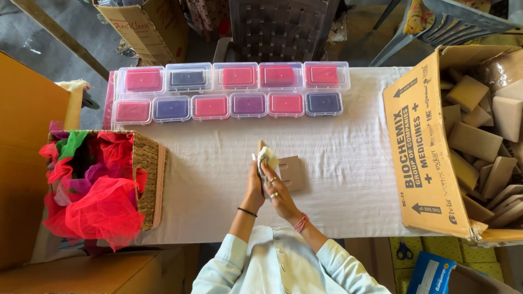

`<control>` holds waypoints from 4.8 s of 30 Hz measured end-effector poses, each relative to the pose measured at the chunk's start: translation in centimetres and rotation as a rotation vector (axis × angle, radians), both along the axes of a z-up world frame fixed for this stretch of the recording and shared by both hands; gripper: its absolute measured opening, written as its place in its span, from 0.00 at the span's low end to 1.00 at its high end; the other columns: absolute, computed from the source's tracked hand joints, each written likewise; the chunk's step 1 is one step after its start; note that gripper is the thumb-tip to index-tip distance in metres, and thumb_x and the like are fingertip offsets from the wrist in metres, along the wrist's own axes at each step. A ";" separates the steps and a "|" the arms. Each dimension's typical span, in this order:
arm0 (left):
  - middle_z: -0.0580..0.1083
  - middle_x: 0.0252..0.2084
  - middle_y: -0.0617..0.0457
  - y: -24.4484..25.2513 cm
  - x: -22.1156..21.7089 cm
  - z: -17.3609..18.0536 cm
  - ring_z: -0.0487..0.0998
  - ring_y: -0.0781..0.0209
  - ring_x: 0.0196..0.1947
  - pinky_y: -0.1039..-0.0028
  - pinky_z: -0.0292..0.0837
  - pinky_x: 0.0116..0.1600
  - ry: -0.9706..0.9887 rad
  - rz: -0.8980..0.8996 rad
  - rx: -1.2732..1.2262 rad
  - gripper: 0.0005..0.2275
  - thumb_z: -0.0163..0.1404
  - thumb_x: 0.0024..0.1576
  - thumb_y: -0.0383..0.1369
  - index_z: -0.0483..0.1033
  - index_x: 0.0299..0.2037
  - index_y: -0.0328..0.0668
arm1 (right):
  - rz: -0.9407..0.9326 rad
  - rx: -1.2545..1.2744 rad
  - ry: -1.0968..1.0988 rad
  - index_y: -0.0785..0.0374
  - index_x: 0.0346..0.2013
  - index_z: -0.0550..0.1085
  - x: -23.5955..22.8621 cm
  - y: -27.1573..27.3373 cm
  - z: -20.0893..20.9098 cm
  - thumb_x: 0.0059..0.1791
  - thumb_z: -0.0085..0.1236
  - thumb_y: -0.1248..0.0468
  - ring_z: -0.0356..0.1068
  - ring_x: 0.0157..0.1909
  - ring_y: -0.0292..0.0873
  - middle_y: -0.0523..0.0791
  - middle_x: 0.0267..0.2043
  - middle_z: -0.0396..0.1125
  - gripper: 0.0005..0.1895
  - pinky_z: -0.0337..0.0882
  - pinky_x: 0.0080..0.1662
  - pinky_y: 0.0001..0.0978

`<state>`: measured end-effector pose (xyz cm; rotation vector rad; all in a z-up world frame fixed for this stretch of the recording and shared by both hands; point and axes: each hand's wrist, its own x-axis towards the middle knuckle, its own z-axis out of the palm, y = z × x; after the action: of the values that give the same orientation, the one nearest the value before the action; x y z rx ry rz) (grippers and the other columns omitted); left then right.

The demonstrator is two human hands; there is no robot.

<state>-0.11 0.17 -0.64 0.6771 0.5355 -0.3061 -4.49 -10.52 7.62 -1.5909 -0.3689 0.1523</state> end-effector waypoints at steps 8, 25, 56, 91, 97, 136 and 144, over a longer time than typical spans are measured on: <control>0.74 0.57 0.50 0.1 -1.1 1.1 0.76 0.58 0.56 0.64 0.72 0.62 -0.041 0.049 -0.269 0.20 0.38 0.66 0.44 0.68 0.62 0.40 | -0.273 -0.414 -0.270 0.66 0.74 0.55 5.4 0.5 -3.5 0.54 0.38 0.66 0.46 0.79 0.58 0.58 0.78 0.49 0.31 0.44 0.76 0.46; 0.75 0.53 0.46 6.9 2.2 -5.4 0.76 0.56 0.54 0.65 0.72 0.60 -0.034 0.216 0.106 0.22 0.38 0.64 0.47 0.68 0.60 0.40 | -0.248 -0.339 0.088 0.67 0.55 0.77 -0.9 -6.0 -4.2 0.46 0.47 0.76 0.71 0.36 0.40 0.52 0.44 0.76 0.24 0.71 0.36 0.29; 0.58 0.67 0.45 -2.6 1.4 2.6 0.63 0.45 0.65 0.54 0.61 0.69 -0.382 -0.468 0.457 0.50 0.58 0.47 0.41 0.33 0.76 0.59 | -0.642 -0.085 0.324 0.64 0.64 0.72 -1.0 -6.9 -0.9 0.53 0.45 0.66 0.63 0.32 0.41 0.48 0.50 0.71 0.24 0.65 0.34 0.37; 0.73 0.60 0.47 0.0 0.3 7.9 0.78 0.54 0.55 0.59 0.74 0.60 -0.088 0.018 -0.313 0.40 0.35 0.58 0.67 0.61 0.73 0.48 | -0.315 -0.392 -0.118 0.66 0.69 0.62 3.0 -0.9 -0.5 0.57 0.41 0.61 0.55 0.74 0.59 0.56 0.73 0.55 0.25 0.59 0.70 0.45; 0.76 0.52 0.44 -0.2 0.5 7.5 0.77 0.52 0.49 0.60 0.72 0.54 -0.138 0.024 -0.140 0.39 0.33 0.54 0.69 0.64 0.70 0.56 | -0.167 -0.438 -0.281 0.67 0.69 0.62 0.7 0.6 -0.1 0.59 0.42 0.58 0.49 0.77 0.62 0.58 0.74 0.53 0.26 0.54 0.72 0.49; 0.72 0.60 0.43 -0.7 -0.1 5.8 0.72 0.50 0.57 0.60 0.69 0.61 -0.063 -0.006 -0.207 0.44 0.33 0.56 0.70 0.68 0.67 0.38 | -0.140 -0.437 -0.220 0.66 0.66 0.66 2.6 -0.5 -0.2 0.54 0.49 0.65 0.57 0.73 0.58 0.57 0.71 0.58 0.25 0.57 0.71 0.44; 0.73 0.60 0.42 1.0 0.9 6.8 0.75 0.51 0.56 0.62 0.71 0.58 -0.125 0.009 -0.316 0.45 0.31 0.54 0.71 0.70 0.63 0.33 | -0.192 -0.461 -0.362 0.69 0.68 0.64 0.6 0.3 3.4 0.45 0.40 0.74 0.50 0.77 0.60 0.61 0.74 0.54 0.34 0.57 0.72 0.45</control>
<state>0.80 1.20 6.15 0.3847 0.3596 -0.3293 -3.90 -10.25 11.01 -2.1062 -0.4812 -0.2183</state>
